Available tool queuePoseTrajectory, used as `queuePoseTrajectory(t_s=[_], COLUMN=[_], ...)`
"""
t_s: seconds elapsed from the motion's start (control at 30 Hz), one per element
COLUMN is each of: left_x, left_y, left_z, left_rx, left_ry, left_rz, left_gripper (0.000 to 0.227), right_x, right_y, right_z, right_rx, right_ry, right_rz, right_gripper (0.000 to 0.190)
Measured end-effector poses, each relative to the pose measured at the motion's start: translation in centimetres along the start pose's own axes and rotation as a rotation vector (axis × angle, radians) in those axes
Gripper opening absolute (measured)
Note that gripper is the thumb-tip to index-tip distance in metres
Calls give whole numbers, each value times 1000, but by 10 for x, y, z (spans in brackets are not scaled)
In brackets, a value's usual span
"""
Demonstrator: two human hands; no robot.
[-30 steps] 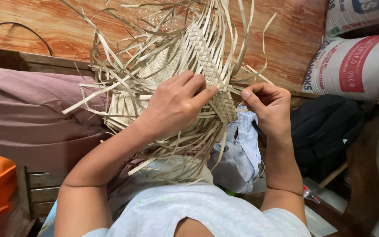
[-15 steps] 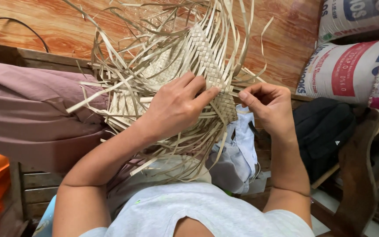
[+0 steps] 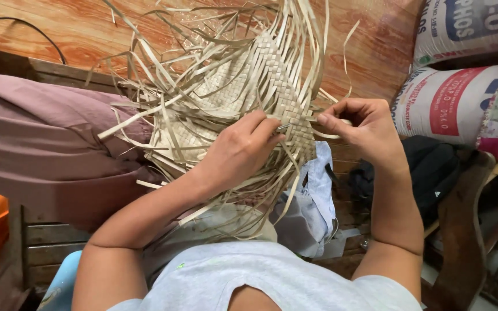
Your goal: A person is weaving a hat using dried plant fibers, carefully interlacing strands to build the structure.
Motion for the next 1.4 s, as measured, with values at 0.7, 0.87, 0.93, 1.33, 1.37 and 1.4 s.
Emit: queuePoseTrajectory(t_s=[0.7, 0.87, 0.93, 1.33, 1.37, 1.4], left_x=[-1, -1, 0, 18, 20, 22], left_y=[-2, -5, -3, 6, 5, 4], left_z=[-2, -3, -2, 2, 1, 2], left_rx=[152, 115, 134, -175, -167, -165], left_ry=[43, 61, 58, 273, 257, 255], left_rz=[-48, -73, -65, -76, -73, -75], left_gripper=[6, 6, 7, 18, 13, 13], right_x=[0, 1, 1, 1, 1, 0], right_y=[-3, -16, -18, -42, -43, -43], right_z=[-9, -6, -3, 1, -1, 0], right_rx=[-65, 41, 44, 182, 169, 171], right_ry=[52, 32, 32, 70, 71, 73], right_rz=[-32, 5, 16, 172, 182, 185], right_gripper=[5, 6, 7, 16, 18, 18])
Point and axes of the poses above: each hand's wrist, its own x-axis towards the middle knuckle, its own y-axis out of the back of the hand, z = x × y, the point moved 1 cm from there along x, towards the middle knuckle, and after that the axes turned 10 degrees about -x, right-handed, at the moved point
